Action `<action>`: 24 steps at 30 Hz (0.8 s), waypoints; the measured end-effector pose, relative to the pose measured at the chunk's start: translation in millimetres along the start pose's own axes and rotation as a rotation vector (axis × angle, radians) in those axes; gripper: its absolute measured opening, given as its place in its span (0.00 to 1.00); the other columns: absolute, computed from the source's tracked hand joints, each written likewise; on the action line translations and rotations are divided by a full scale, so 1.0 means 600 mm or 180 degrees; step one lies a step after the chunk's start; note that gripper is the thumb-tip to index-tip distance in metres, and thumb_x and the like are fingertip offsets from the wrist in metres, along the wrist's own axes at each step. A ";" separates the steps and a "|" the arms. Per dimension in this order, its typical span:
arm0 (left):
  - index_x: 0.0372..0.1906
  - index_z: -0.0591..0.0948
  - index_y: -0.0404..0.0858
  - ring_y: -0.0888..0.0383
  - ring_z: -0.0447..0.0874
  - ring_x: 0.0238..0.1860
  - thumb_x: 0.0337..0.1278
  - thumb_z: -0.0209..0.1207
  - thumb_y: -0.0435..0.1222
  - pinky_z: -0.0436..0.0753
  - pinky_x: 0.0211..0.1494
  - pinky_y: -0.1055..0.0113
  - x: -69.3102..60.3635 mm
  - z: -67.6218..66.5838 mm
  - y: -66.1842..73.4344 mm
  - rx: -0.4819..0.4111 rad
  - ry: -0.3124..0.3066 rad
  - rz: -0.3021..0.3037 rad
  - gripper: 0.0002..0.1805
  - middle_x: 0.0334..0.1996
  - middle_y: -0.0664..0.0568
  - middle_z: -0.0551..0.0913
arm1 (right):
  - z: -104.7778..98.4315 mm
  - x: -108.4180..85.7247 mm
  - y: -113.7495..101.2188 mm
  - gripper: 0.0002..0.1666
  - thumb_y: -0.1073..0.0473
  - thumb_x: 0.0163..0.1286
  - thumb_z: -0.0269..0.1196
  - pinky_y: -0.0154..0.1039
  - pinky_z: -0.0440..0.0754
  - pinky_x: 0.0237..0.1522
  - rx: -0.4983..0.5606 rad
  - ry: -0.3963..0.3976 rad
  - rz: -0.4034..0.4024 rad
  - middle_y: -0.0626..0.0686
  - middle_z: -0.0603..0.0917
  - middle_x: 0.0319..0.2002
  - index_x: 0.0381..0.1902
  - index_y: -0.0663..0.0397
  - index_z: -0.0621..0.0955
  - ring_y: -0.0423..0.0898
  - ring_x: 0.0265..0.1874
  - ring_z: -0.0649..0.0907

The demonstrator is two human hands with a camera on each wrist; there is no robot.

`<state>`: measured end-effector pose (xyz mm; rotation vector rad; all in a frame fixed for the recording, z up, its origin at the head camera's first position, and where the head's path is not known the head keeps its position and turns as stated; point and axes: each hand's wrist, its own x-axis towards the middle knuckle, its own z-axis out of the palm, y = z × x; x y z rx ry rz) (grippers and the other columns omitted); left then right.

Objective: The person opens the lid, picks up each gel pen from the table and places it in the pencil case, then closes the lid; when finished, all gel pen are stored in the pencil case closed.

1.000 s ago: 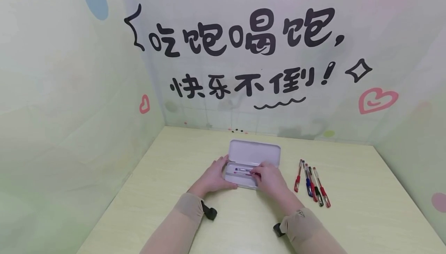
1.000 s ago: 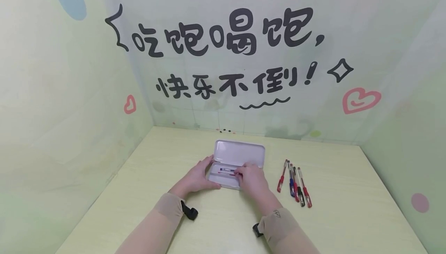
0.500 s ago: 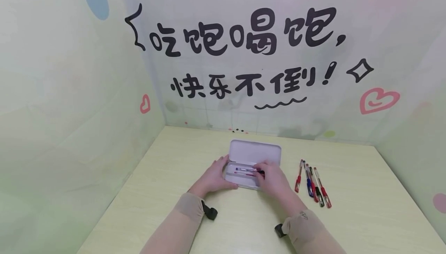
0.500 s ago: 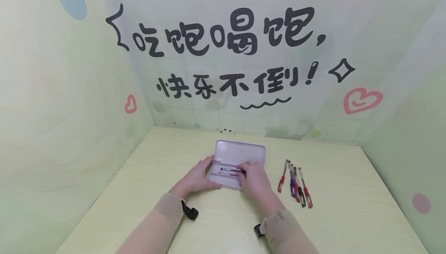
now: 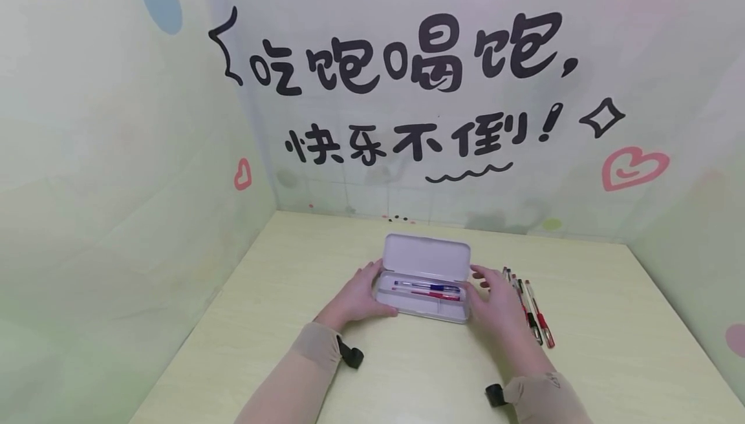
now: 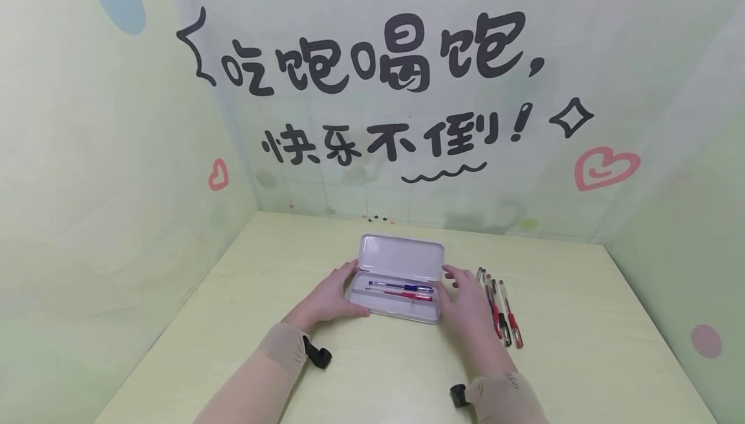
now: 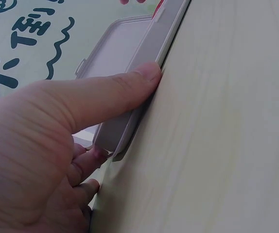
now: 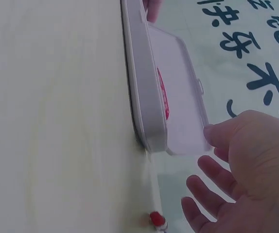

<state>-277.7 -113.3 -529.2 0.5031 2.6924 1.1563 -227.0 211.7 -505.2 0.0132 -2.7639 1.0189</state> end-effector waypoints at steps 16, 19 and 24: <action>0.90 0.57 0.44 0.32 0.52 0.90 0.43 0.86 0.54 0.51 0.94 0.36 0.000 0.002 0.000 0.0057 -0.0005 0.0076 0.70 0.87 0.44 0.66 | -0.072 -0.030 0.086 0.33 0.52 0.84 0.61 0.70 0.83 0.62 -0.0032 0.0309 0.0408 0.71 0.78 0.70 0.78 0.63 0.74 0.70 0.65 0.81; 0.90 0.57 0.45 0.31 0.52 0.90 0.43 0.86 0.54 0.51 0.94 0.36 -0.001 0.002 0.000 0.0050 0.0001 0.0060 0.71 0.87 0.43 0.65 | -0.078 -0.033 0.099 0.34 0.50 0.85 0.61 0.69 0.84 0.59 -0.0063 0.0269 0.0458 0.72 0.77 0.70 0.79 0.64 0.72 0.71 0.64 0.81; 0.90 0.58 0.45 0.33 0.52 0.90 0.43 0.86 0.53 0.49 0.94 0.37 0.000 -0.001 0.001 0.0014 0.0003 0.0089 0.70 0.87 0.43 0.66 | -0.084 -0.035 0.114 0.37 0.47 0.85 0.59 0.63 0.87 0.53 -0.0215 0.0154 0.0639 0.75 0.78 0.67 0.78 0.69 0.71 0.68 0.57 0.84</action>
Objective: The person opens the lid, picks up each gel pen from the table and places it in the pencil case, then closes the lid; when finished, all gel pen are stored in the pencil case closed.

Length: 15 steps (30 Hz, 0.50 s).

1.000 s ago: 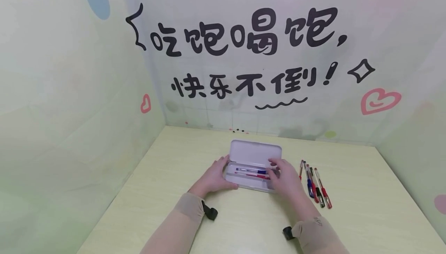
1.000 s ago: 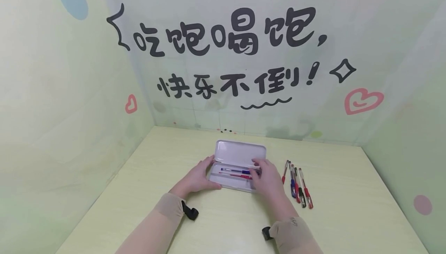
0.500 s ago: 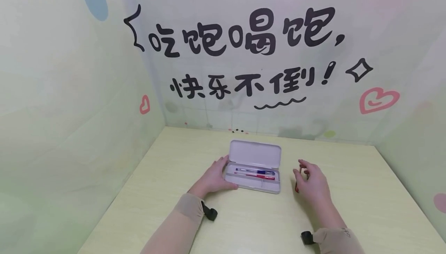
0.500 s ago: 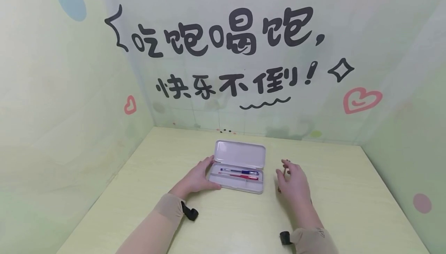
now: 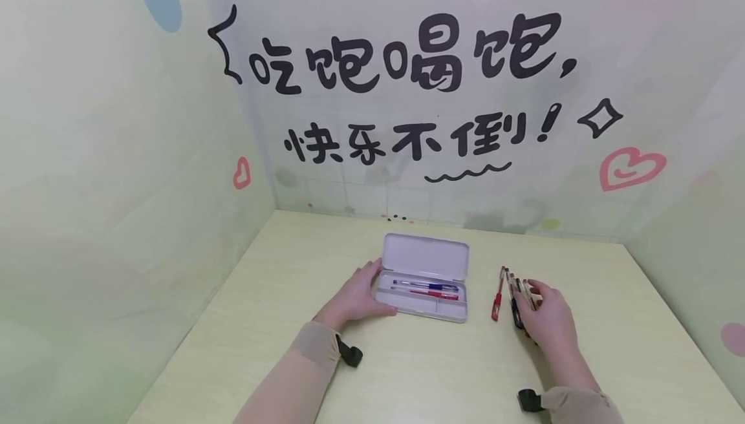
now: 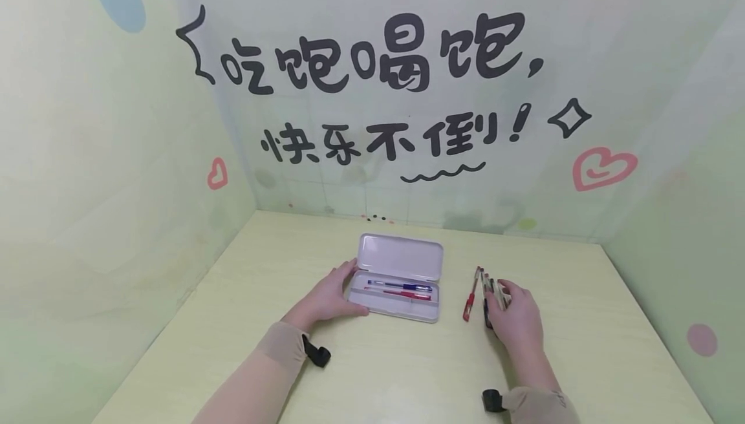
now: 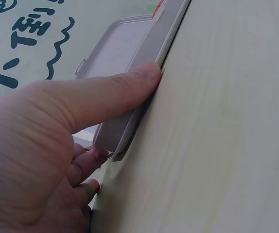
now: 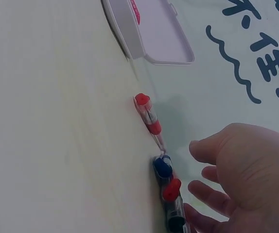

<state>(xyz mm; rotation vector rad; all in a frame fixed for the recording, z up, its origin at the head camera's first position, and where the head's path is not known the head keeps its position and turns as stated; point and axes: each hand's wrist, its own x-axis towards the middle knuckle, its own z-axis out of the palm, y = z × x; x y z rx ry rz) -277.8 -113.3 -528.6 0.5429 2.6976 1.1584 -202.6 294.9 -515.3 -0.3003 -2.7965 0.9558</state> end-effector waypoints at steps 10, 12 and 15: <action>0.90 0.57 0.44 0.33 0.53 0.90 0.43 0.86 0.53 0.50 0.94 0.38 0.000 0.001 -0.002 0.0037 -0.0003 -0.0015 0.71 0.86 0.43 0.67 | -0.013 0.003 0.009 0.42 0.44 0.83 0.57 0.61 0.85 0.49 -0.0342 -0.0220 0.0419 0.77 0.82 0.59 0.73 0.78 0.72 0.68 0.51 0.82; 0.90 0.57 0.43 0.34 0.54 0.90 0.43 0.86 0.53 0.50 0.94 0.38 0.000 0.000 -0.001 0.0036 -0.0005 -0.0002 0.71 0.86 0.43 0.67 | -0.014 0.002 0.009 0.40 0.45 0.83 0.56 0.59 0.85 0.46 -0.0384 -0.0215 0.0460 0.77 0.82 0.58 0.72 0.78 0.74 0.68 0.50 0.82; 0.90 0.57 0.42 0.34 0.55 0.89 0.43 0.86 0.53 0.50 0.95 0.39 0.000 0.000 0.001 0.0032 -0.0004 0.0021 0.71 0.85 0.43 0.68 | -0.016 0.002 0.011 0.35 0.48 0.83 0.56 0.50 0.82 0.38 -0.0362 -0.0232 0.0563 0.74 0.84 0.54 0.71 0.76 0.76 0.64 0.45 0.83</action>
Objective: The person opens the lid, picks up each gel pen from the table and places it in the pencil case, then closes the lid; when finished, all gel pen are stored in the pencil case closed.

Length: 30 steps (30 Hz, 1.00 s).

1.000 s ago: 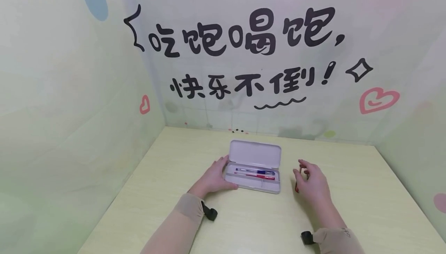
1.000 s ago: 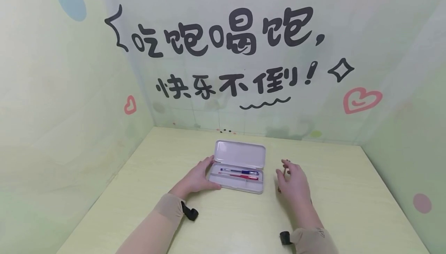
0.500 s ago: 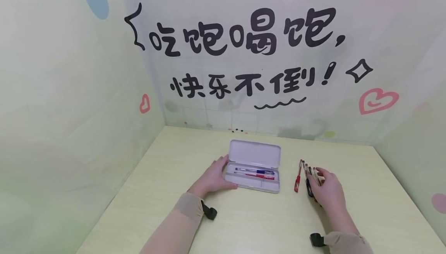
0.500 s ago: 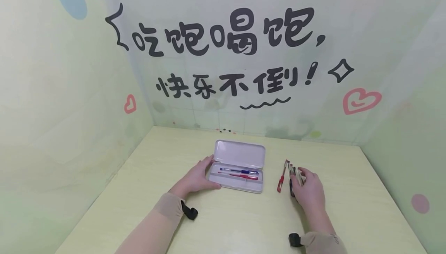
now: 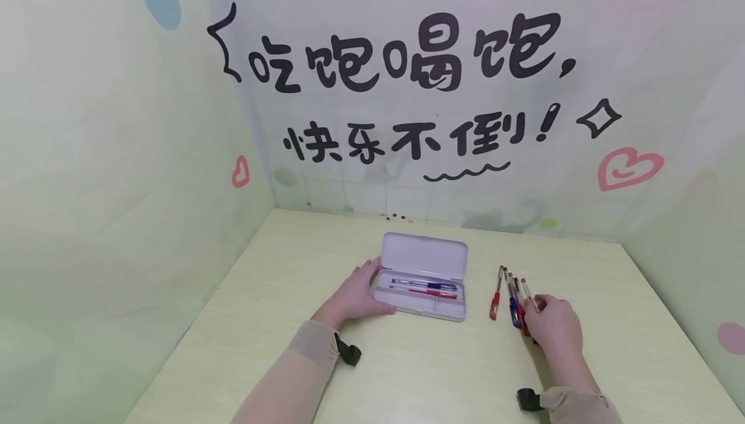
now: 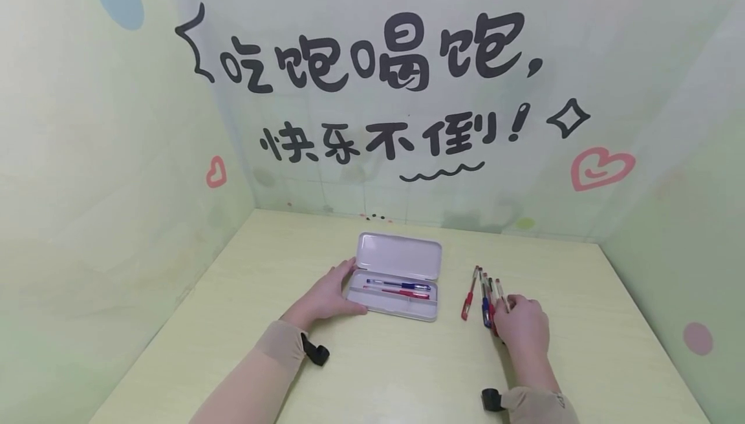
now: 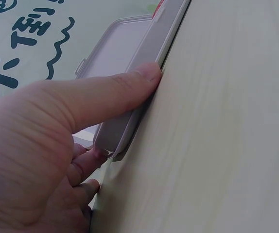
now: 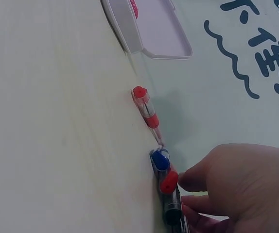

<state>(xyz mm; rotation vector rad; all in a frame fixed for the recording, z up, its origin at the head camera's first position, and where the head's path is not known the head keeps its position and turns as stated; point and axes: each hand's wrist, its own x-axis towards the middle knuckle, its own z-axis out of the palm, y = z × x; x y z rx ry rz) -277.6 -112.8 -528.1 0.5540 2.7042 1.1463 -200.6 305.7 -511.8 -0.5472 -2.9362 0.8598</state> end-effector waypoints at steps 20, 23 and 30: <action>0.90 0.57 0.41 0.31 0.53 0.89 0.43 0.86 0.54 0.52 0.94 0.37 -0.001 -0.002 -0.001 -0.0033 0.0008 -0.0038 0.71 0.86 0.42 0.67 | 0.005 0.000 0.000 0.25 0.55 0.78 0.58 0.38 0.72 0.28 0.0215 0.0207 0.0121 0.64 0.89 0.41 0.60 0.70 0.83 0.56 0.35 0.84; 0.90 0.57 0.41 0.32 0.53 0.89 0.43 0.86 0.53 0.51 0.94 0.37 -0.001 -0.002 -0.002 -0.0042 0.0017 -0.0040 0.71 0.86 0.42 0.67 | 0.006 0.001 0.001 0.25 0.55 0.78 0.57 0.38 0.71 0.28 0.0211 0.0238 0.0103 0.65 0.89 0.41 0.60 0.70 0.84 0.56 0.35 0.83; 0.90 0.57 0.42 0.33 0.52 0.90 0.43 0.86 0.54 0.50 0.94 0.37 0.000 0.002 -0.004 -0.0068 0.0010 -0.0043 0.71 0.87 0.42 0.65 | 0.005 0.001 -0.006 0.26 0.54 0.80 0.58 0.38 0.72 0.27 0.0204 0.0344 0.0067 0.66 0.86 0.46 0.64 0.67 0.83 0.55 0.36 0.83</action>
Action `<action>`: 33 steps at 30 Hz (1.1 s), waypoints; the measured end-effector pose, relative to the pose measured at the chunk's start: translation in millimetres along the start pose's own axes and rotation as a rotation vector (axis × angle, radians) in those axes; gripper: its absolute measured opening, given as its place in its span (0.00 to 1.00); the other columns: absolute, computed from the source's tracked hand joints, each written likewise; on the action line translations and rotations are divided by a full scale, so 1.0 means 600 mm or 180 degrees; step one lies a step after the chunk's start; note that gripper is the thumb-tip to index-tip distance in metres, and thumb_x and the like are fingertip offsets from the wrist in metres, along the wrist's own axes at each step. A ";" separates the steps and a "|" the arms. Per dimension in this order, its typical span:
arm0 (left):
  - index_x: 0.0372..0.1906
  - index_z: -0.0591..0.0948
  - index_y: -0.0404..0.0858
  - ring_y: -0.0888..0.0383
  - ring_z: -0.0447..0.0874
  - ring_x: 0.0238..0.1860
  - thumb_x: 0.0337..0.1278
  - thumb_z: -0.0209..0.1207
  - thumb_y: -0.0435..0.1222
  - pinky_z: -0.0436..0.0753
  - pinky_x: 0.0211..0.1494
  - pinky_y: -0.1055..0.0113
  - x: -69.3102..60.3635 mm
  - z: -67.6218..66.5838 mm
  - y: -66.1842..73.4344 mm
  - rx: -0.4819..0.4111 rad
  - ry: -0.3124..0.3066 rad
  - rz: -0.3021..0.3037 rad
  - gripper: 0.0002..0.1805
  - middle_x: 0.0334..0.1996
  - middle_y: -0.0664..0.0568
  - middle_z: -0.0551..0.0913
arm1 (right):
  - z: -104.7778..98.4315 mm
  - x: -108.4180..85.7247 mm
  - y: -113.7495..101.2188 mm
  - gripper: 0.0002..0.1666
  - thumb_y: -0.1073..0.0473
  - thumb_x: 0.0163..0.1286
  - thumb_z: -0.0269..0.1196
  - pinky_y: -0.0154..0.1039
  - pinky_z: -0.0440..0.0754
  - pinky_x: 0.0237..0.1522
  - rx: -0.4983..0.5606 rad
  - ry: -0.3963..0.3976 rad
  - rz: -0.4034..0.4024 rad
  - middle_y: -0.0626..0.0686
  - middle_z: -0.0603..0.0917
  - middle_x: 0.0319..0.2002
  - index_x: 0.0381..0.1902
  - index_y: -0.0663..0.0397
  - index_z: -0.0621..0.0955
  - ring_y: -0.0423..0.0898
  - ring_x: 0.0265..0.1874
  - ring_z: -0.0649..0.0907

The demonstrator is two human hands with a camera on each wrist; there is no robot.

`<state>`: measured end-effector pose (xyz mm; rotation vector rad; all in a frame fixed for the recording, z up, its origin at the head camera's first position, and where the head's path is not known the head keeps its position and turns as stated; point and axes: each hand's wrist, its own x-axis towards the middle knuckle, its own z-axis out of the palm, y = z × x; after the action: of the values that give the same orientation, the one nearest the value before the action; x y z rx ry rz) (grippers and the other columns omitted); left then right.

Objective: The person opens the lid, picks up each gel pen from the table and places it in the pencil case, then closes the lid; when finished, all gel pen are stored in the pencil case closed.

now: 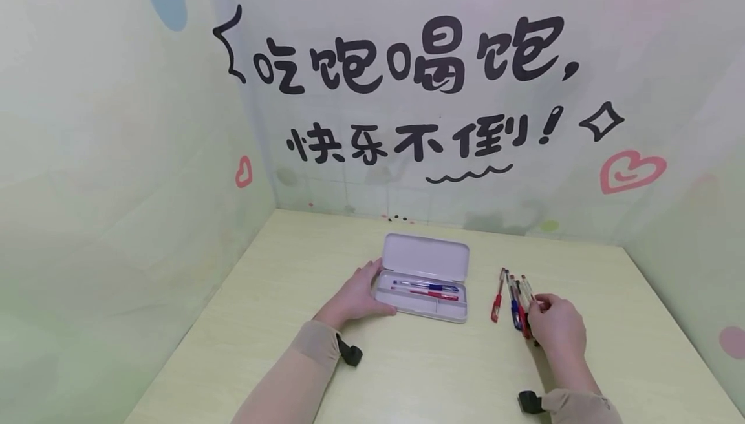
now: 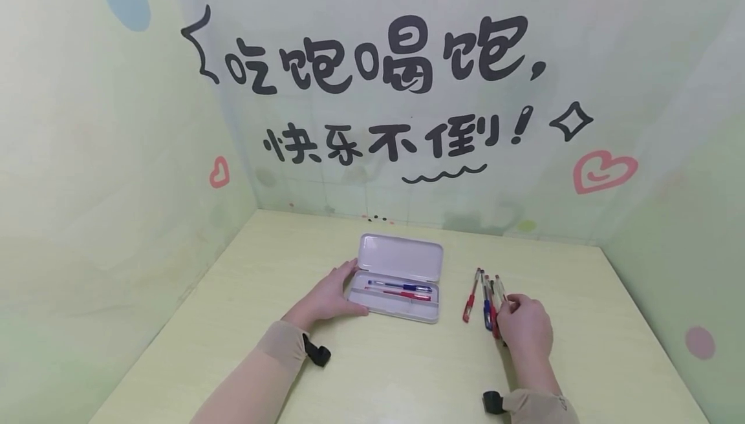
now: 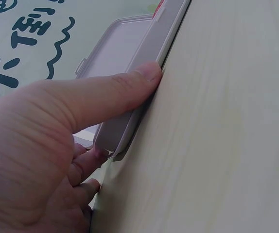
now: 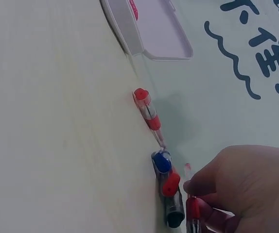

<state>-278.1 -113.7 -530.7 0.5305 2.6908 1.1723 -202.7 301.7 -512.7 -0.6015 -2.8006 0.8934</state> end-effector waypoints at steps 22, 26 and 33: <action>0.90 0.56 0.43 0.31 0.47 0.91 0.44 0.86 0.52 0.50 0.94 0.35 -0.002 -0.003 0.007 -0.0061 -0.0023 -0.0124 0.71 0.88 0.42 0.62 | 0.085 -0.016 -0.172 0.14 0.60 0.79 0.66 0.61 0.85 0.53 0.0007 0.0044 -0.1616 0.62 0.88 0.51 0.58 0.56 0.90 0.62 0.51 0.84; 0.90 0.57 0.42 0.34 0.50 0.91 0.44 0.86 0.52 0.48 0.95 0.37 0.000 -0.003 0.005 -0.0038 -0.0016 -0.0060 0.71 0.88 0.42 0.64 | 0.103 -0.023 -0.201 0.12 0.60 0.79 0.67 0.60 0.87 0.54 -0.0077 -0.0079 -0.1787 0.60 0.88 0.51 0.55 0.54 0.91 0.60 0.50 0.85; 0.90 0.58 0.43 0.35 0.51 0.90 0.43 0.86 0.54 0.49 0.95 0.38 0.006 0.000 -0.003 0.0054 -0.0022 0.0010 0.70 0.87 0.43 0.65 | 0.129 -0.035 -0.237 0.10 0.60 0.77 0.71 0.53 0.89 0.51 -0.0202 -0.0228 -0.1927 0.55 0.88 0.47 0.52 0.50 0.92 0.52 0.44 0.84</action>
<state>-282.1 -113.3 -531.9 0.5404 2.6976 1.1472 -249.9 146.7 -493.3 0.2784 -2.8077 0.7032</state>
